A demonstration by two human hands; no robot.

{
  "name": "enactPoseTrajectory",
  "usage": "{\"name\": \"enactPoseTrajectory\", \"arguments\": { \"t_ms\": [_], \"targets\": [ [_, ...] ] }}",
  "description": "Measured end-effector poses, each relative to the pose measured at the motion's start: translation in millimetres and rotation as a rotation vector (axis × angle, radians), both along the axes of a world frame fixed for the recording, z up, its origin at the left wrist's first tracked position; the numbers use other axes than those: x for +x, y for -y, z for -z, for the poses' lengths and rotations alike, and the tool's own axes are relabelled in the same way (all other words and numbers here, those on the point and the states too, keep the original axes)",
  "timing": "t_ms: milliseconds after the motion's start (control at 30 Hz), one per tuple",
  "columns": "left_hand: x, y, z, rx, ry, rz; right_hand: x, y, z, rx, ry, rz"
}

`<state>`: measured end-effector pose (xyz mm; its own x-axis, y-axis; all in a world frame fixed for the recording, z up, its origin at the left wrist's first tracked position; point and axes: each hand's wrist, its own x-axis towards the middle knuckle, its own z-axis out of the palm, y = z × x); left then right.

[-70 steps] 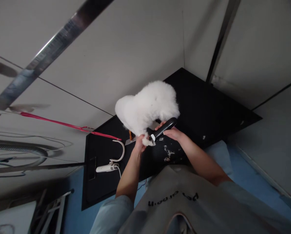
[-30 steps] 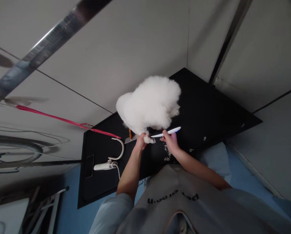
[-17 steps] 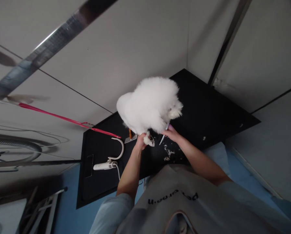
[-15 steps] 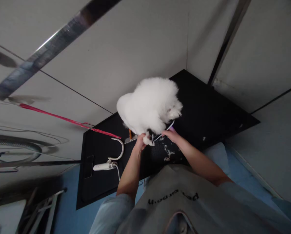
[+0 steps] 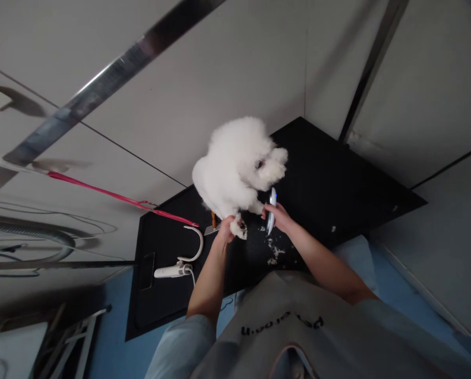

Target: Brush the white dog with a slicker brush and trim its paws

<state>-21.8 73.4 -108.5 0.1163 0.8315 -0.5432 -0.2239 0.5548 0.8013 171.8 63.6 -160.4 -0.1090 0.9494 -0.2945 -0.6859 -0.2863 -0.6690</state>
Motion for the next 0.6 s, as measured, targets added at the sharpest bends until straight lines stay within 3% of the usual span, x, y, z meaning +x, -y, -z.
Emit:
{"name": "enactPoseTrajectory", "arguments": {
  "t_ms": [67,167,367,600],
  "targets": [
    [-3.0,-2.4,-2.5,0.030,-0.009,-0.004,6.1,-7.4,8.8,-0.133,-0.096,0.028],
    [-9.8,-5.4,-4.7,0.050,0.000,-0.007,12.6,-17.9,19.3,-0.205,-0.189,-0.026],
    [-20.5,-10.0,-6.9,0.030,0.026,-0.006,-0.3,-42.2,27.4,-0.309,-0.141,0.030],
    [-21.7,-19.9,-4.9,0.064,-0.021,-0.006,-3.7,-61.3,37.5,-0.297,-0.166,0.015]
  ]
}}
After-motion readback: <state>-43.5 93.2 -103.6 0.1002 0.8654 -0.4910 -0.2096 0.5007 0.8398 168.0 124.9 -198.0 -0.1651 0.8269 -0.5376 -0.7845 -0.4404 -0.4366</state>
